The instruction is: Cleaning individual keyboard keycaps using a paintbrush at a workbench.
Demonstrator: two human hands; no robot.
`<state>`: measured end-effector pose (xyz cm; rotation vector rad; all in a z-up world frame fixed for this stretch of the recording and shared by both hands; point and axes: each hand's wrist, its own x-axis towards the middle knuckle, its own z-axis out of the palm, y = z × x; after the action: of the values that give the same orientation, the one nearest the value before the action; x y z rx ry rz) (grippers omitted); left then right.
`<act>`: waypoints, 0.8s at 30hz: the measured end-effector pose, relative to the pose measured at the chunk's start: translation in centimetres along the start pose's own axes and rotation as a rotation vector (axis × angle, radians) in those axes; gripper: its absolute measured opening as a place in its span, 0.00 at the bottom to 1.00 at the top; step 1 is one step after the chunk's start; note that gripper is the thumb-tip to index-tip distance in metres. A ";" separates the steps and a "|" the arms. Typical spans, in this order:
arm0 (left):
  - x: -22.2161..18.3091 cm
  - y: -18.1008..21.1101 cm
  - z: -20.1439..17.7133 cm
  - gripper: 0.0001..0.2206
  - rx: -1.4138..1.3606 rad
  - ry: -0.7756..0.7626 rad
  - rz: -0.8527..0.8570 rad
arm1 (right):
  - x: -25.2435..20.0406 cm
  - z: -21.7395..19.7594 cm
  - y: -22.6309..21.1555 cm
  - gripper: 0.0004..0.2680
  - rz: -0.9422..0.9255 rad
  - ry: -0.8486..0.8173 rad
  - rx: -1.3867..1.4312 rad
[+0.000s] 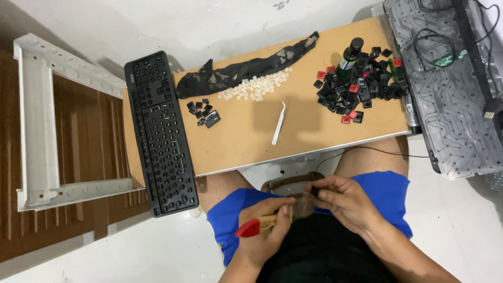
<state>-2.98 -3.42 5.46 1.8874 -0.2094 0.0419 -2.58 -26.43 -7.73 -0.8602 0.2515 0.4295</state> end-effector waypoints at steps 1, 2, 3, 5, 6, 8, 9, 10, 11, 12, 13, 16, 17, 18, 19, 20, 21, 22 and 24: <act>0.2 0.0 0.1 0.11 -0.001 -0.001 -0.002 | 0.2 -0.4 0.4 0.08 0.002 0.002 0.000; 0.4 -0.1 0.2 0.10 -0.029 0.006 0.049 | 0.5 -0.8 0.8 0.08 0.022 0.024 0.002; 0.6 -0.1 0.3 0.09 -0.057 0.016 0.103 | 0.8 -1.2 1.2 0.08 0.041 0.044 0.002; 1.0 -0.3 -0.1 0.09 -0.013 -0.012 0.043 | 1.1 0.1 0.4 0.08 0.026 0.014 -0.007; 1.2 -0.4 -0.3 0.10 0.031 -0.041 -0.016 | 1.3 0.7 0.0 0.08 0.010 -0.018 -0.015; 1.4 -0.6 -0.5 0.10 0.012 0.027 0.005 | 1.8 -0.3 0.8 0.08 0.028 0.031 -0.017; 1.2 -0.6 -0.5 0.09 -0.003 0.096 0.017 | 1.9 -0.7 1.2 0.08 0.055 0.078 -0.015; 1.4 -0.3 -0.5 0.09 -0.003 0.101 0.011 | 1.8 0.1 0.6 0.08 0.062 0.076 -0.018; 1.7 -0.1 -0.6 0.09 -0.063 0.010 -0.013 | 1.9 0.9 -0.1 0.07 0.031 0.015 -0.012; 2.1 0.1 -0.7 0.09 -0.124 -0.082 -0.038 | 2.0 1.8 -0.9 0.07 0.001 -0.046 -0.005; 1.9 -0.1 -0.8 0.09 -0.126 -0.081 -0.037 | 2.1 1.6 -0.7 0.07 0.001 -0.045 -0.007; 2.0 -0.7 -0.9 0.11 -0.076 -0.015 -0.065 | 2.1 1.5 -0.9 0.07 -0.019 -0.013 -0.017; 2.1 -0.6 -0.9 0.10 -0.079 0.011 -0.013 | 1.9 1.8 -1.3 0.12 -0.054 0.015 -0.209; 2.2 -0.6 -0.9 0.09 -0.081 0.037 0.039 | 1.7 2.1 -1.7 0.18 -0.088 0.043 -0.401; 2.3 -1.1 -1.1 0.09 -0.080 0.032 0.037 | 1.4 2.5 -2.1 0.18 -0.086 0.047 -0.398; 2.3 -1.5 -1.3 0.09 -0.025 0.048 -0.002 | 1.2 3.0 -2.5 0.22 -0.126 0.040 -0.466; 2.4 -2.0 -1.4 0.10 0.028 0.066 -0.041 | 1.0 3.5 -2.9 0.27 -0.166 0.032 -0.537; 2.3 -2.1 -1.4 0.10 0.027 0.063 -0.043 | 0.8 3.8 -3.2 0.27 -0.164 0.035 -0.536; 1.9 -2.2 -1.5 0.10 -0.024 0.218 -0.109 | 0.3 4.4 -3.6 0.30 -0.283 -0.033 -0.792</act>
<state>-0.61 -1.57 4.14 1.8512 0.0416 0.1694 -0.49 -25.06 -2.63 -1.6378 -0.0900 0.2711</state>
